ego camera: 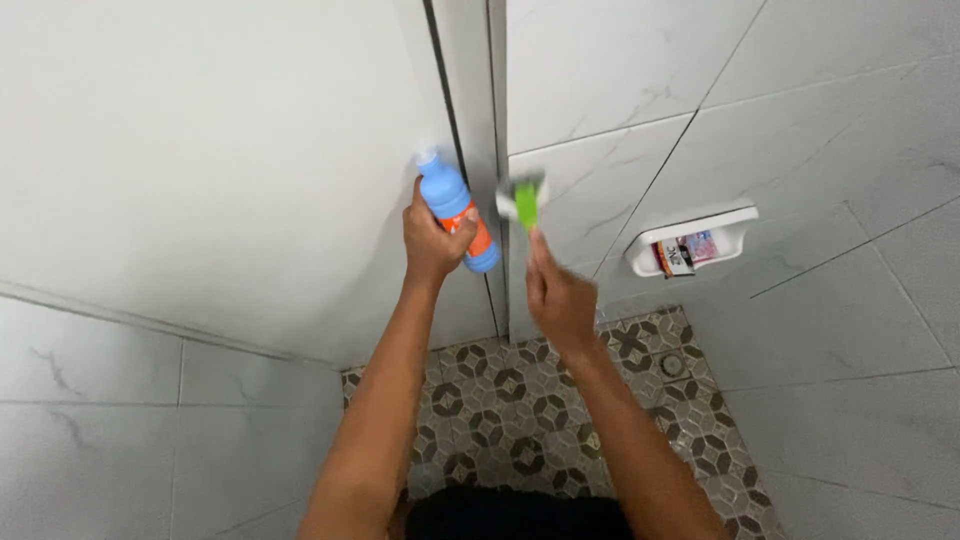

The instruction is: The person scrubs the tiled wall of a shower stall using a green-handled brush while holding a blue cleaning solution bottle. The person repeatedly scrubs the vertical seam and adjacent tiles.

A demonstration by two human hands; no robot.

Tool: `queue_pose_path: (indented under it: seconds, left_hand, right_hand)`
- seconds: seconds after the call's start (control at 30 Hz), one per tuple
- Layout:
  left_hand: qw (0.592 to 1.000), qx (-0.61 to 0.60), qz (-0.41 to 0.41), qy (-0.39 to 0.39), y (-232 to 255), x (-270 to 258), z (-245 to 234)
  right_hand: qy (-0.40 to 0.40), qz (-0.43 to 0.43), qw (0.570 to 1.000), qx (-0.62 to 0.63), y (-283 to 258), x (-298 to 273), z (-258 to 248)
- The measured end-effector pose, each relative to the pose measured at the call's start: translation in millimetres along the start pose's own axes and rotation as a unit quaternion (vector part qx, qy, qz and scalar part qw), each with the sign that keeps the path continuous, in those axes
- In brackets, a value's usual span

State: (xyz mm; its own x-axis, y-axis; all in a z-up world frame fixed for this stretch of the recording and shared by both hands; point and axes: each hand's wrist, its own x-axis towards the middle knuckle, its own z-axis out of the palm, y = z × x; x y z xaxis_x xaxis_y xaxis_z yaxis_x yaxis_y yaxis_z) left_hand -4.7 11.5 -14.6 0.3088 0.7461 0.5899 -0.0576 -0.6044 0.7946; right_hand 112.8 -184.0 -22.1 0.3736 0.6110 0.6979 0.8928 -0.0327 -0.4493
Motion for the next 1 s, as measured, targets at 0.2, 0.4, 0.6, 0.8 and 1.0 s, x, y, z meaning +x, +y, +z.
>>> queue_pose_path:
  seconds: [0.2,0.4,0.6,0.8,1.0]
  left_hand:
    - [1.0,0.002,0.002,0.007,13,-1,-2]
    - [1.0,-0.01,-0.004,0.006,7,-2,1]
    - [1.0,-0.002,0.003,0.006,18,2,-5]
    - [1.0,-0.007,0.019,0.018,15,-2,-2]
    - [0.999,-0.001,0.027,0.025,14,0,-1]
  right_hand:
    - [0.128,-0.076,0.989,0.02,-53,102,-49]
    - [-0.131,0.028,0.982,-0.133,35,-102,45]
    - [-0.033,0.024,0.999,-0.02,14,-39,20]
    - [0.129,-0.066,0.989,0.006,-54,107,-50]
    - [-0.069,0.121,0.989,-0.049,37,-54,53]
